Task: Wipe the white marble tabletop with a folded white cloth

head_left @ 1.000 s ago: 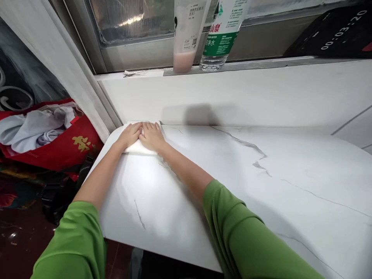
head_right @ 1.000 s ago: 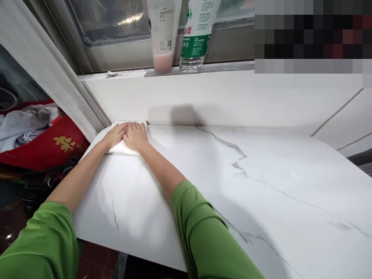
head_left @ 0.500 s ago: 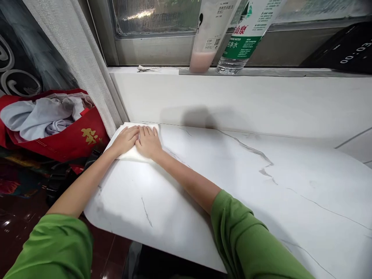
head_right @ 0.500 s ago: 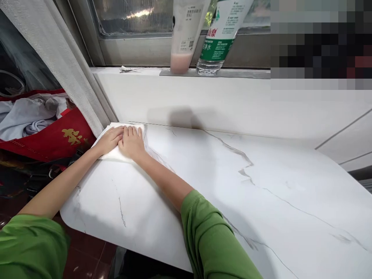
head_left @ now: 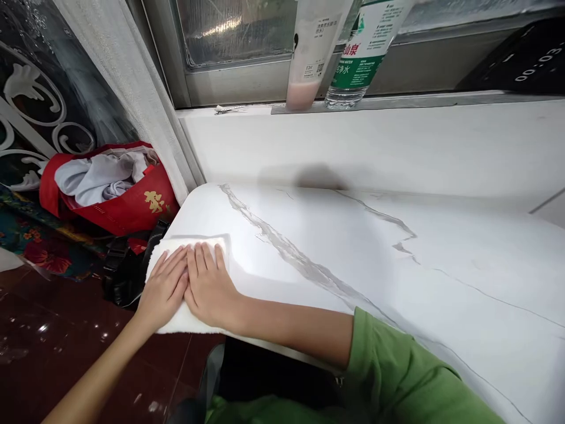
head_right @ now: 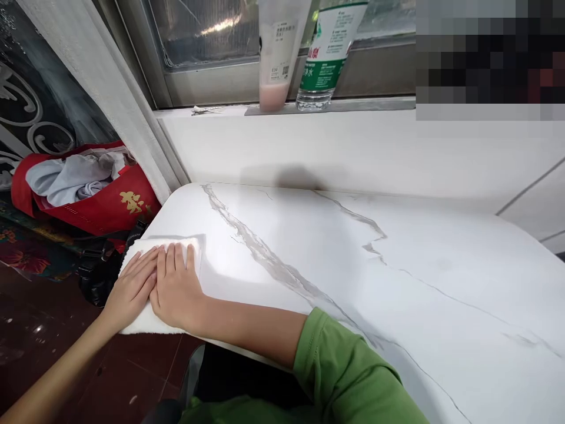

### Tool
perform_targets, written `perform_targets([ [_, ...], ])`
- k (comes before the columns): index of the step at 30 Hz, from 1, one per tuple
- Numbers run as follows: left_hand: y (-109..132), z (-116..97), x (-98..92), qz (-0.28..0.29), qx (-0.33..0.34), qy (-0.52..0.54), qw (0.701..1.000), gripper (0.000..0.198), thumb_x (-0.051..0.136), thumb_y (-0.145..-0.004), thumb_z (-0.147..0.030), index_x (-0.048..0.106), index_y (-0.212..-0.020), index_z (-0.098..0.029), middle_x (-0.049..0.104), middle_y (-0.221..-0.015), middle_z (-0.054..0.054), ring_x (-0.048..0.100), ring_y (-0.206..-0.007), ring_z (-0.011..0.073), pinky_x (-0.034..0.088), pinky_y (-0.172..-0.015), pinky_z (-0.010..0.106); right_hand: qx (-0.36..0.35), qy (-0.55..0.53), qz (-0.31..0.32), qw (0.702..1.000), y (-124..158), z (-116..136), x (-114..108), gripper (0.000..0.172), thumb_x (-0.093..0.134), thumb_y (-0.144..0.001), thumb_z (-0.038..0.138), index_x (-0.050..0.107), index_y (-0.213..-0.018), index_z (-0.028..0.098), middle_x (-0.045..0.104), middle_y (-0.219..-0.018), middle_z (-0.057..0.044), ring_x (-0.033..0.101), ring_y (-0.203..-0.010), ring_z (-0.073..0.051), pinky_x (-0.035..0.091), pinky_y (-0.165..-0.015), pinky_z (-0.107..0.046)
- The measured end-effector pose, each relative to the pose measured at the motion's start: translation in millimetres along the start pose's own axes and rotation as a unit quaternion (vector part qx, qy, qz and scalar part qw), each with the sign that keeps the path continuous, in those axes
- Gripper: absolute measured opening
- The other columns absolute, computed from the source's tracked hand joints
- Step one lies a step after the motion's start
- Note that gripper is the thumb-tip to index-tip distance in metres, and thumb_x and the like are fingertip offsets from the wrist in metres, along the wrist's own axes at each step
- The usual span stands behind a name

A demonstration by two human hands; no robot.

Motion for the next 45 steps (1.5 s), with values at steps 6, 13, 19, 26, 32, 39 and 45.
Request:
perform_targets([
  [6,-4.6,3.5,0.2,0.009,-0.014,0.015,1.000,0.048,0.024,-0.098,-0.028,0.037,-0.144,-0.023,0.049,-0.142,0.006,0.043,-0.133,0.0220,0.029,-0.115,0.047,-0.006,-0.019,0.001,1.000,-4.8,-3.4,-0.2,0.066,0.038,-0.092,0.031,0.027,-0.144,-0.009,0.028,-0.149,-0.030,0.021,-0.141,-0.041,0.013,-0.114,-0.060],
  [13,-80.8,38.5,22.6,0.056,-0.038,0.027,0.997,0.048,0.026,-0.093,-0.029,0.045,-0.136,-0.019,0.047,-0.144,0.007,0.040,-0.134,0.0215,0.026,-0.115,0.045,0.042,0.002,-0.051,0.998,-57.9,-61.6,-0.8,0.064,0.037,-0.090,0.028,0.030,-0.143,-0.007,0.035,-0.148,-0.026,0.029,-0.138,-0.038,0.011,-0.114,-0.056],
  [19,-203.0,58.7,52.4,0.037,0.014,0.033,0.999,0.045,0.031,-0.086,-0.020,0.054,-0.124,-0.015,0.058,-0.132,0.009,0.050,-0.122,0.0242,0.034,-0.108,0.041,0.091,0.019,-0.074,0.993,-124.5,-156.6,-13.8,0.056,0.036,-0.090,0.025,0.037,-0.139,-0.003,0.042,-0.145,-0.021,0.034,-0.135,-0.031,0.014,-0.113,-0.049],
  [26,-278.7,66.1,77.9,0.044,0.043,0.048,0.997,0.047,0.034,-0.081,-0.017,0.058,-0.121,-0.014,0.062,-0.125,0.008,0.055,-0.115,0.0251,0.040,-0.102,0.039,0.146,0.005,-0.117,0.982,-152.1,-220.9,-24.6,0.051,0.038,-0.091,0.026,0.042,-0.135,0.001,0.048,-0.141,-0.018,0.038,-0.131,-0.028,0.017,-0.113,-0.044],
  [32,-272.2,59.1,72.9,0.039,0.047,0.060,0.996,0.046,0.034,-0.084,-0.020,0.057,-0.123,-0.017,0.060,-0.130,0.005,0.053,-0.118,0.0243,0.037,-0.105,0.039,0.149,0.020,-0.126,0.981,-146.6,-220.6,-23.6,0.055,0.034,-0.093,0.028,0.037,-0.140,0.001,0.043,-0.145,-0.018,0.033,-0.135,-0.026,0.014,-0.115,-0.044],
  [39,-231.1,27.4,65.0,0.049,0.042,0.040,0.997,0.044,0.029,-0.091,-0.023,0.053,-0.128,-0.018,0.051,-0.140,0.006,0.045,-0.128,0.0208,0.028,-0.112,0.040,0.160,0.037,-0.095,0.982,-102.3,-193.3,-26.9,0.057,0.031,-0.094,0.028,0.033,-0.144,-0.001,0.037,-0.150,-0.017,0.028,-0.140,-0.026,0.011,-0.116,-0.042],
  [45,-148.7,-33.6,57.9,0.082,0.045,0.027,0.995,0.046,0.026,-0.096,-0.026,0.044,-0.136,-0.015,0.042,-0.148,0.009,0.033,-0.139,0.0198,0.019,-0.117,0.044,0.117,0.055,-0.091,0.987,-12.1,-142.7,-32.1,0.058,0.032,-0.093,0.028,0.036,-0.142,-0.002,0.039,-0.148,-0.020,0.031,-0.139,-0.030,0.015,-0.116,-0.048],
])
Point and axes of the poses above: each hand's wrist, its own y-axis away from the middle knuckle, its own x-axis out of the palm, z = x × y, the point moved 8 cm from there along -y, towards the middle knuckle
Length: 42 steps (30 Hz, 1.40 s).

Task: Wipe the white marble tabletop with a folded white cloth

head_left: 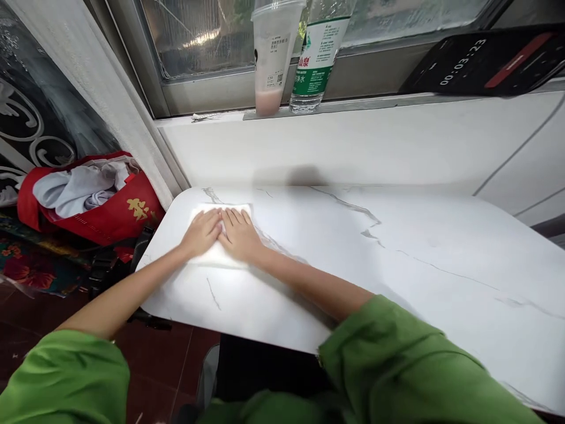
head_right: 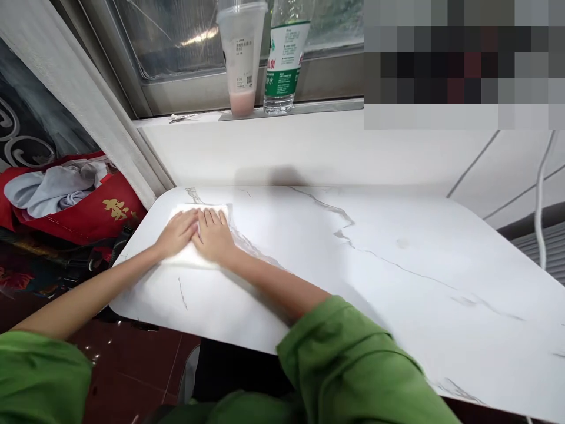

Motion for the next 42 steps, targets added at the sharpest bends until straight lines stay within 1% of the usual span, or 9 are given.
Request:
perform_targets([
  [6,82.3,-100.6,4.6,0.019,0.087,0.027,0.996,0.049,0.027,-0.099,-0.032,0.034,-0.143,-0.011,0.034,-0.151,0.014,0.022,-0.143,0.0227,0.018,-0.118,0.049,-0.091,0.008,0.000,0.996,118.2,19.1,-35.9,0.060,0.032,-0.092,0.029,0.038,-0.141,-0.004,0.037,-0.148,-0.022,0.029,-0.140,-0.032,0.020,-0.116,-0.054],
  [10,87.2,-126.1,3.8,0.014,0.118,0.034,0.992,0.046,0.029,-0.099,-0.028,0.037,-0.141,-0.011,0.038,-0.149,0.013,0.023,-0.143,0.0226,0.021,-0.118,0.049,-0.074,0.017,0.014,0.997,139.2,8.1,-41.0,0.060,0.032,-0.091,0.028,0.034,-0.144,0.000,0.033,-0.151,-0.019,0.023,-0.143,-0.030,0.021,-0.116,-0.055],
  [13,61.9,-117.8,7.7,0.017,0.126,0.043,0.991,0.043,0.030,-0.097,-0.023,0.043,-0.136,-0.011,0.043,-0.146,0.013,0.029,-0.141,0.0213,0.022,-0.118,0.046,-0.025,0.015,0.087,0.996,115.8,-12.4,-27.0,0.062,0.032,-0.091,0.027,0.029,-0.146,0.000,0.029,-0.153,-0.019,0.021,-0.143,-0.033,0.021,-0.114,-0.057],
  [16,18.8,-93.8,14.4,0.012,0.111,0.039,0.993,0.044,0.032,-0.095,-0.021,0.043,-0.136,-0.010,0.044,-0.145,0.014,0.033,-0.140,0.0207,0.022,-0.118,0.044,0.028,0.000,0.133,0.991,72.3,-38.4,-15.0,0.062,0.032,-0.090,0.025,0.026,-0.147,0.002,0.030,-0.153,-0.019,0.023,-0.142,-0.034,0.019,-0.114,-0.057],
  [19,-34.4,-63.2,19.5,0.001,0.080,0.018,0.997,0.046,0.034,-0.093,-0.019,0.041,-0.138,-0.009,0.042,-0.146,0.015,0.033,-0.139,0.0217,0.020,-0.118,0.044,0.051,-0.016,0.064,0.997,20.3,-63.6,-19.1,0.058,0.029,-0.090,0.021,0.030,-0.145,0.001,0.035,-0.151,-0.018,0.026,-0.141,-0.031,0.013,-0.116,-0.052],
  [23,-99.9,-37.6,21.3,0.003,0.093,0.010,0.996,0.045,0.035,-0.092,-0.017,0.041,-0.136,-0.013,0.042,-0.147,0.011,0.037,-0.137,0.0208,0.022,-0.116,0.043,0.058,-0.038,-0.016,0.997,-35.9,-97.6,-22.1,0.051,0.032,-0.088,0.018,0.041,-0.136,0.004,0.046,-0.143,-0.018,0.035,-0.135,-0.030,0.016,-0.114,-0.051],
  [27,-137.5,-30.1,16.1,-0.023,0.124,0.019,0.992,0.042,0.029,-0.095,-0.012,0.040,-0.135,-0.011,0.045,-0.145,0.009,0.041,-0.132,0.0192,0.023,-0.115,0.039,0.067,-0.042,-0.047,0.996,-68.3,-125.2,-20.2,0.045,0.035,-0.087,0.017,0.046,-0.130,0.006,0.052,-0.137,-0.018,0.041,-0.129,-0.029,0.018,-0.112,-0.051],
  [35,-146.7,-29.0,23.5,-0.008,0.086,-0.008,0.996,0.044,0.029,-0.093,-0.011,0.041,-0.136,-0.013,0.043,-0.146,0.008,0.039,-0.133,0.0194,0.022,-0.115,0.040,0.051,-0.051,-0.074,0.995,-70.6,-135.5,-20.6,0.045,0.037,-0.086,0.017,0.049,-0.129,0.007,0.055,-0.134,-0.016,0.044,-0.127,-0.027,0.021,-0.112,-0.047],
  [42,-113.1,-61.7,28.9,0.005,0.067,-0.017,0.998,0.048,0.033,-0.092,-0.024,0.041,-0.139,-0.013,0.040,-0.149,0.010,0.033,-0.139,0.0214,0.019,-0.116,0.043,0.050,-0.047,-0.052,0.996,-23.1,-126.8,-32.1,0.052,0.032,-0.087,0.015,0.045,-0.136,0.005,0.050,-0.142,-0.014,0.040,-0.133,-0.026,0.022,-0.114,-0.045],
])
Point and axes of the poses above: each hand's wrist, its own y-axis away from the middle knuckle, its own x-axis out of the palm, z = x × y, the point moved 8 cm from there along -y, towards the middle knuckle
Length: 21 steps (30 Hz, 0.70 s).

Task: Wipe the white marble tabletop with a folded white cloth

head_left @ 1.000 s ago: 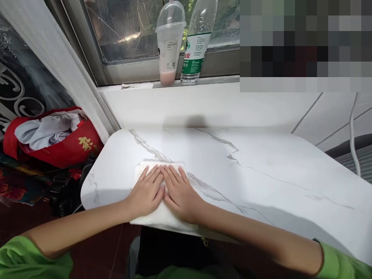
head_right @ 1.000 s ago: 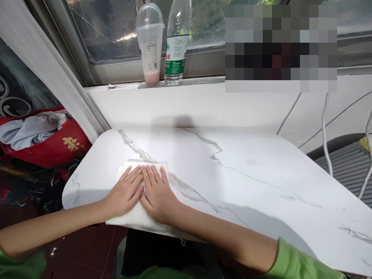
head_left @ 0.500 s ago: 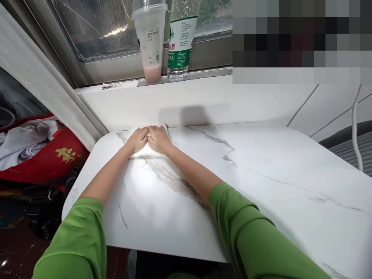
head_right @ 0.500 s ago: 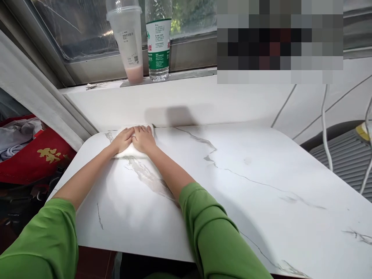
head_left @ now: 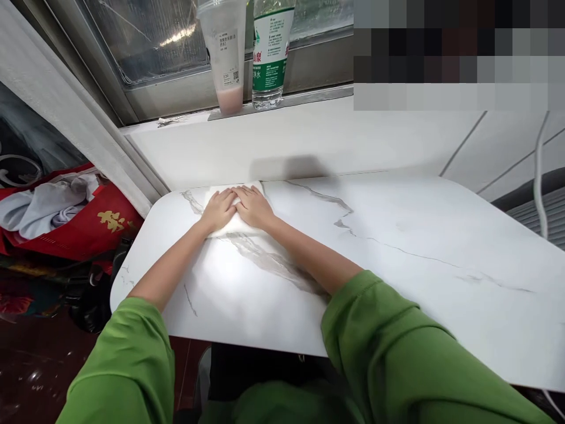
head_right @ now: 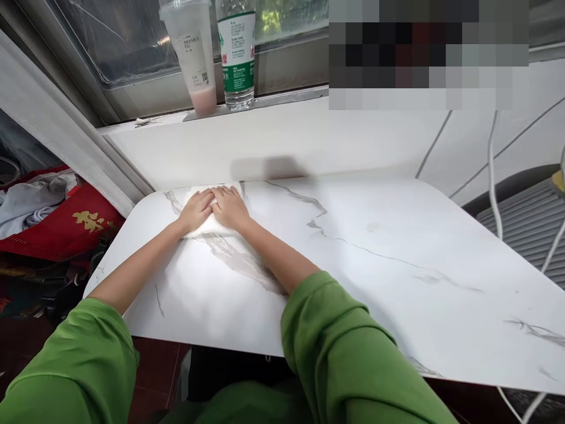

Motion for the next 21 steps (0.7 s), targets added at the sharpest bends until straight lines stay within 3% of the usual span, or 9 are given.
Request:
perform_targets([
  [6,52.8,-76.4,8.0,0.012,0.036,-0.020,0.999,0.053,0.035,-0.092,-0.026,0.038,-0.141,-0.006,0.038,-0.149,0.015,0.029,-0.141,0.0234,0.016,-0.118,0.042,0.009,0.053,0.005,0.999,88.6,11.2,-26.1,0.055,0.030,-0.088,0.017,0.041,-0.140,0.003,0.046,-0.144,-0.017,0.038,-0.136,-0.027,0.025,-0.114,-0.049],
  [10,104.3,-134.8,6.1,-0.004,0.037,-0.018,0.999,0.053,0.031,-0.094,-0.026,0.035,-0.142,-0.003,0.036,-0.149,0.018,0.026,-0.142,0.0275,0.014,-0.118,0.048,-0.036,0.053,0.000,0.998,157.6,30.3,-49.9,0.053,0.029,-0.089,0.017,0.042,-0.140,0.007,0.049,-0.142,-0.014,0.039,-0.136,-0.024,0.029,-0.114,-0.048],
  [13,135.9,-170.3,3.3,-0.005,0.070,-0.001,0.998,0.054,0.027,-0.097,-0.027,0.031,-0.144,-0.002,0.031,-0.152,0.019,0.019,-0.144,0.0285,0.011,-0.118,0.050,-0.067,0.046,-0.008,0.997,198.9,44.7,-65.4,0.056,0.030,-0.090,0.017,0.032,-0.146,0.011,0.047,-0.144,-0.013,0.036,-0.138,-0.023,0.031,-0.113,-0.050],
  [17,143.2,-187.1,6.0,0.009,0.099,0.025,0.995,0.055,0.028,-0.095,-0.026,0.030,-0.144,-0.003,0.030,-0.152,0.020,0.018,-0.144,0.0280,0.011,-0.118,0.050,-0.050,0.025,-0.014,0.998,216.4,43.0,-73.5,0.064,0.033,-0.088,0.018,0.021,-0.151,0.018,0.046,-0.145,-0.011,0.036,-0.138,-0.023,0.033,-0.112,-0.052],
  [21,108.4,-171.5,13.4,0.014,0.069,0.031,0.997,0.057,0.033,-0.091,-0.024,0.032,-0.143,-0.002,0.033,-0.150,0.021,0.023,-0.142,0.0293,0.014,-0.117,0.051,-0.034,0.006,0.005,0.999,186.1,19.2,-67.3,0.062,0.033,-0.085,0.017,0.032,-0.147,0.016,0.051,-0.141,-0.012,0.042,-0.134,-0.025,0.032,-0.112,-0.053],
])
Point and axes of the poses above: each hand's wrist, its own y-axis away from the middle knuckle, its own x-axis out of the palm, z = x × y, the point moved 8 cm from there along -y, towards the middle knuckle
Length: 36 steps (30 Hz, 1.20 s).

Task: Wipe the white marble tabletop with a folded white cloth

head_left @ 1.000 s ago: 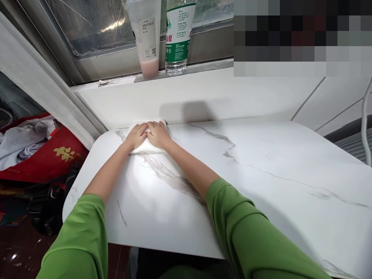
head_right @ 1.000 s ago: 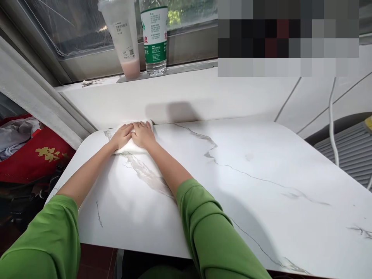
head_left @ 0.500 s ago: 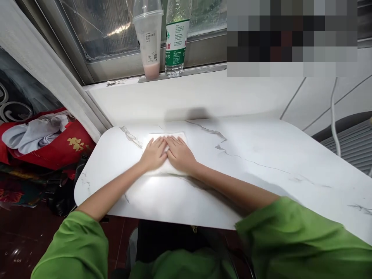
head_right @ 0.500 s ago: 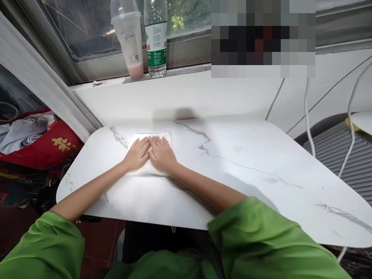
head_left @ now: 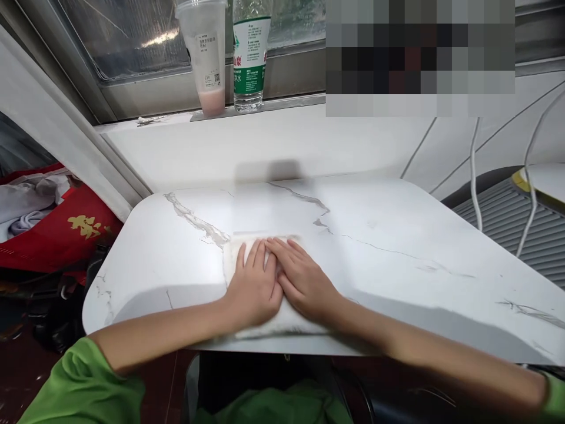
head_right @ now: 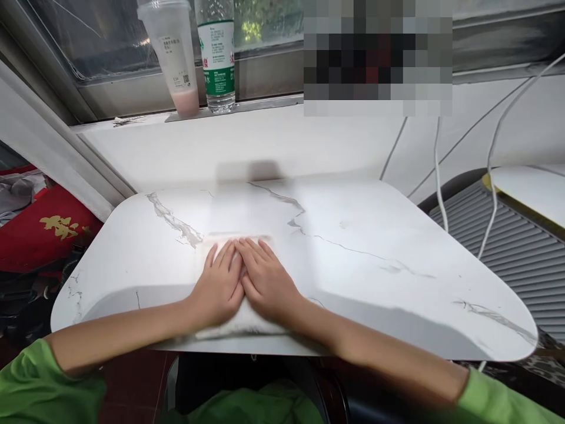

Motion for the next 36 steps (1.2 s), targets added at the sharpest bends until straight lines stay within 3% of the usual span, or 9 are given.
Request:
perform_targets([
  [5,-75.3,56.2,2.2,0.015,-0.018,-0.008,1.000,0.054,0.031,-0.092,-0.023,0.033,-0.142,-0.002,0.036,-0.148,0.020,0.027,-0.141,0.0274,0.014,-0.117,0.046,0.024,0.007,0.008,1.000,-79.1,-54.6,12.3,0.055,0.033,-0.081,0.014,0.046,-0.134,0.006,0.055,-0.135,-0.017,0.045,-0.128,-0.028,0.030,-0.110,-0.050],
  [10,-146.7,110.8,-3.5,-0.019,-0.013,-0.012,1.000,0.047,0.033,-0.091,-0.022,0.041,-0.136,-0.008,0.043,-0.145,0.014,0.036,-0.135,0.0226,0.018,-0.116,0.041,0.036,0.018,-0.017,0.999,-150.3,-98.4,17.4,0.049,0.033,-0.078,0.010,0.052,-0.123,0.005,0.058,-0.128,-0.018,0.052,-0.117,-0.027,0.031,-0.106,-0.043],
  [14,-171.3,127.9,-2.3,-0.027,-0.022,-0.012,0.999,0.046,0.034,-0.090,-0.020,0.044,-0.133,-0.010,0.047,-0.142,0.013,0.039,-0.133,0.0224,0.021,-0.115,0.040,0.043,0.024,-0.027,0.998,-171.7,-115.4,17.0,0.047,0.034,-0.079,0.009,0.053,-0.121,0.006,0.061,-0.124,-0.017,0.053,-0.113,-0.027,0.032,-0.104,-0.043],
  [18,-169.7,126.7,-2.3,-0.034,-0.034,-0.025,0.999,0.044,0.032,-0.091,-0.020,0.044,-0.133,-0.012,0.045,-0.143,0.012,0.037,-0.134,0.0220,0.020,-0.115,0.041,0.041,0.015,-0.037,0.998,-169.9,-117.3,15.0,0.046,0.035,-0.080,0.010,0.053,-0.122,0.010,0.062,-0.124,-0.014,0.053,-0.113,-0.027,0.032,-0.105,-0.044],
  [23,-151.1,110.2,-3.7,-0.033,-0.052,-0.044,0.997,0.046,0.029,-0.093,-0.019,0.041,-0.136,-0.009,0.041,-0.147,0.013,0.034,-0.137,0.0231,0.019,-0.116,0.042,0.030,0.007,-0.044,0.999,-151.9,-106.3,8.9,0.048,0.034,-0.081,0.010,0.053,-0.125,0.008,0.061,-0.127,-0.014,0.052,-0.118,-0.025,0.032,-0.107,-0.041],
  [27,-131.2,80.2,-1.4,-0.043,-0.070,-0.045,0.996,0.046,0.031,-0.093,-0.020,0.042,-0.136,-0.011,0.041,-0.147,0.015,0.033,-0.138,0.0249,0.019,-0.116,0.045,0.013,0.000,-0.037,0.999,-121.1,-98.0,0.6,0.050,0.034,-0.081,0.012,0.053,-0.127,0.008,0.059,-0.130,-0.014,0.051,-0.121,-0.024,0.031,-0.110,-0.043],
  [33,-85.2,-6.1,11.5,-0.042,-0.070,-0.009,0.997,0.050,0.032,-0.094,-0.025,0.038,-0.140,-0.006,0.038,-0.148,0.018,0.029,-0.140,0.0301,0.016,-0.117,0.051,0.002,-0.043,-0.043,0.998,-27.5,-87.4,-33.3,0.049,0.036,-0.084,0.017,0.052,-0.130,0.018,0.059,-0.132,-0.010,0.050,-0.126,-0.024,0.036,-0.109,-0.048],
  [36,-56.9,-59.7,14.9,-0.044,-0.017,0.020,0.999,0.051,0.030,-0.096,-0.029,0.039,-0.139,-0.005,0.037,-0.148,0.020,0.027,-0.141,0.0329,0.018,-0.116,0.055,0.000,-0.079,-0.068,0.995,31.2,-76.1,-57.3,0.046,0.041,-0.086,0.021,0.051,-0.131,0.026,0.062,-0.128,-0.007,0.053,-0.124,-0.024,0.040,-0.107,-0.049],
])
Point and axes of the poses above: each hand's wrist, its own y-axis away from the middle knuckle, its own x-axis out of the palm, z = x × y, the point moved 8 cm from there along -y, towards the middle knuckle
